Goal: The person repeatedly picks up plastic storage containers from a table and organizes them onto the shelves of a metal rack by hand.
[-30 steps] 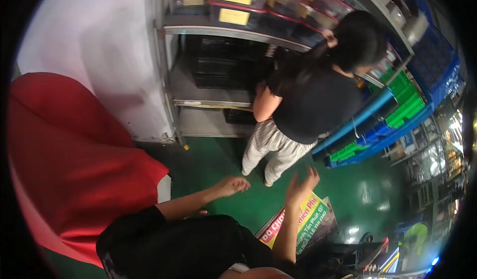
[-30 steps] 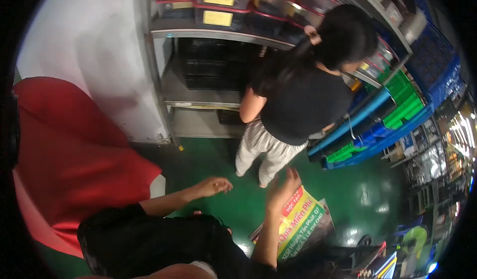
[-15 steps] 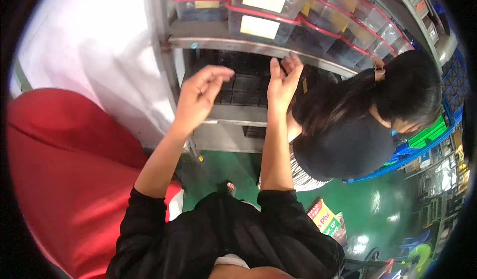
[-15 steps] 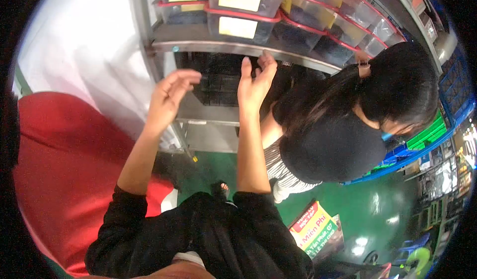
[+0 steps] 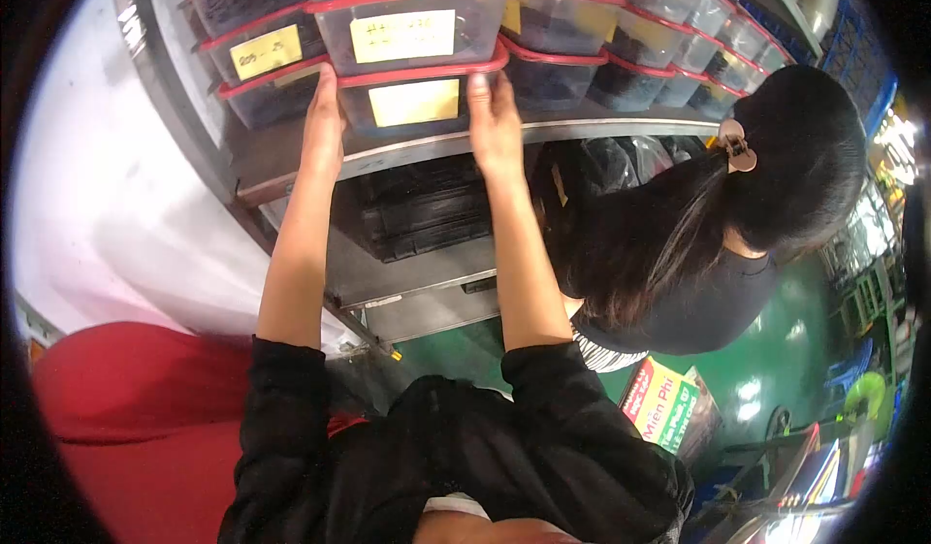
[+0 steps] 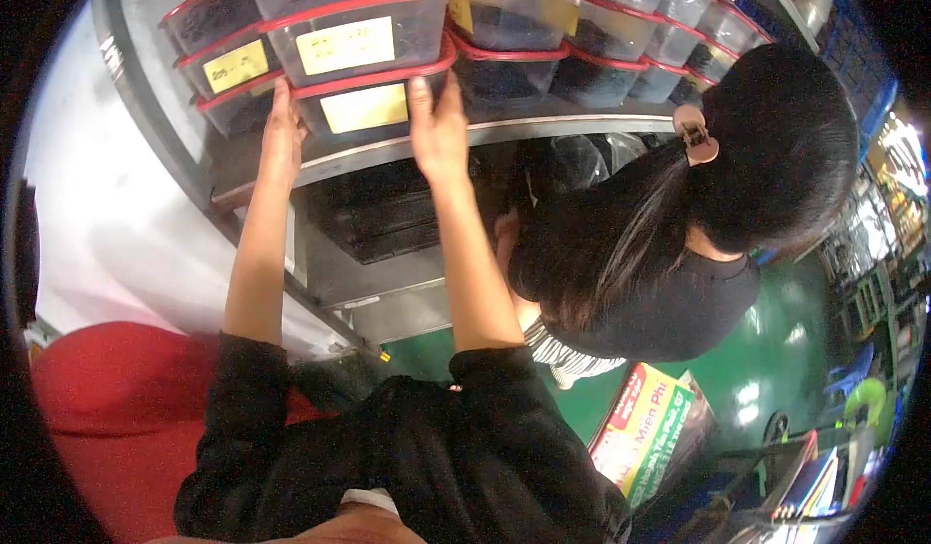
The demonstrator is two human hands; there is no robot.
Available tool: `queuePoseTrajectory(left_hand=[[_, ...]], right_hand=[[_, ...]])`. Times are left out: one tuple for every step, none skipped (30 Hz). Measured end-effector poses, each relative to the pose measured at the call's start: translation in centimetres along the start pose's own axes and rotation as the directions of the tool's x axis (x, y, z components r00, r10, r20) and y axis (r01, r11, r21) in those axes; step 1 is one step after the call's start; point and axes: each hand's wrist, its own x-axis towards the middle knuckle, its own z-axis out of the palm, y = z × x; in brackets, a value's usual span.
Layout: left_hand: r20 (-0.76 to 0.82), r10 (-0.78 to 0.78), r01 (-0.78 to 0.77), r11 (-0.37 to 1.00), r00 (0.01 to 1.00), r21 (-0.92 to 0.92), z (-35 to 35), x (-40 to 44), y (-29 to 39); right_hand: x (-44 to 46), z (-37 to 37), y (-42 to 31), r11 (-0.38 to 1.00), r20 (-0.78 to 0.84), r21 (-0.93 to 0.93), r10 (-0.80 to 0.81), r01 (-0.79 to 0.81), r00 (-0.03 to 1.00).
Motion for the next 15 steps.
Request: queuePoseTrajectory(left_hand=[[-0.027,0.016,-0.015,1.000,1.000,0.018,0.1,0.0,-0.1],[-0.055,0.032,-0.029,0.999,0.998,0.040,0.1,-0.1,-0.3],[-0.080,0.050,-0.045,0.997,0.996,0.065,0.0,0.0,-0.4],[-0.080,0.094,-0.095,0.995,0.992,-0.005,-0.4,0.4,-0.5],[-0.085,0.128,-0.134,0.988,0.988,-0.077,-0.7,0.8,-0.9],[-0.099,0.135,-0.148,0.979,0.986,-0.138,-0.5,0.5,-0.3],[-0.118,0.139,-0.160,0.967,0.983,-0.197,-0.4,0.3,0.4],[-0.159,0.141,-0.175,0.959,0.977,-0.224,-0.7,0.7,0.1],[-0.201,0.147,-0.196,0.948,0.969,-0.251,-1.2,1.2,-0.1],[-0.205,0.132,-0.192,0.932,0.970,-0.307,-1.5,1.4,-0.1],[-0.237,0.123,-0.195,0.930,0.964,-0.312,-1.6,1.6,-0.2],[-0.254,0.116,-0.196,0.928,0.960,-0.318,-1.5,1.8,-0.2],[-0.270,0.109,-0.197,0.925,0.957,-0.324,-1.4,1.8,-0.2],[-0.284,0.095,-0.192,0.922,0.954,-0.335,-1.0,1.8,0.0],[-0.299,0.081,-0.187,0.919,0.951,-0.346,-0.7,1.7,0.3]], right_hand=[[-0.4,0.1,-0.4,0.997,0.019,-0.043,0.058,-0.057,0.998],[-0.8,0.1,-0.7,1.000,0.018,-0.023,0.007,-0.007,1.000],[-1.4,0.2,-1.1,0.999,0.012,-0.001,-0.043,0.043,0.999],[-2.4,0.3,-1.8,0.995,-0.002,-0.067,-0.079,0.079,0.997],[-3.7,0.2,-2.7,0.985,-0.009,-0.139,-0.107,0.105,0.994],[-4.7,0.1,-3.7,0.974,0.012,-0.183,-0.134,0.134,0.991],[-5.7,0.1,-4.4,0.961,0.038,-0.226,-0.158,0.162,0.987],[-6.4,0.1,-4.6,0.955,0.040,-0.218,-0.198,0.201,0.979],[-7.0,0.1,-4.7,0.946,0.049,-0.242,-0.211,0.216,0.976],[-7.5,0.1,-4.7,0.938,0.042,-0.248,-0.241,0.244,0.970],[-7.6,0.0,-4.6,0.928,0.035,-0.253,-0.273,0.273,0.961],[-7.4,-0.2,-4.3,0.939,0.049,-0.224,-0.257,0.261,0.965],[-7.2,-0.6,-4.0,0.949,0.063,-0.195,-0.242,0.249,0.968],[-6.9,-1.1,-3.7,0.957,0.078,-0.165,-0.228,0.238,0.970],[-6.6,-1.5,-3.4,0.966,0.076,-0.132,-0.214,0.223,0.974]])
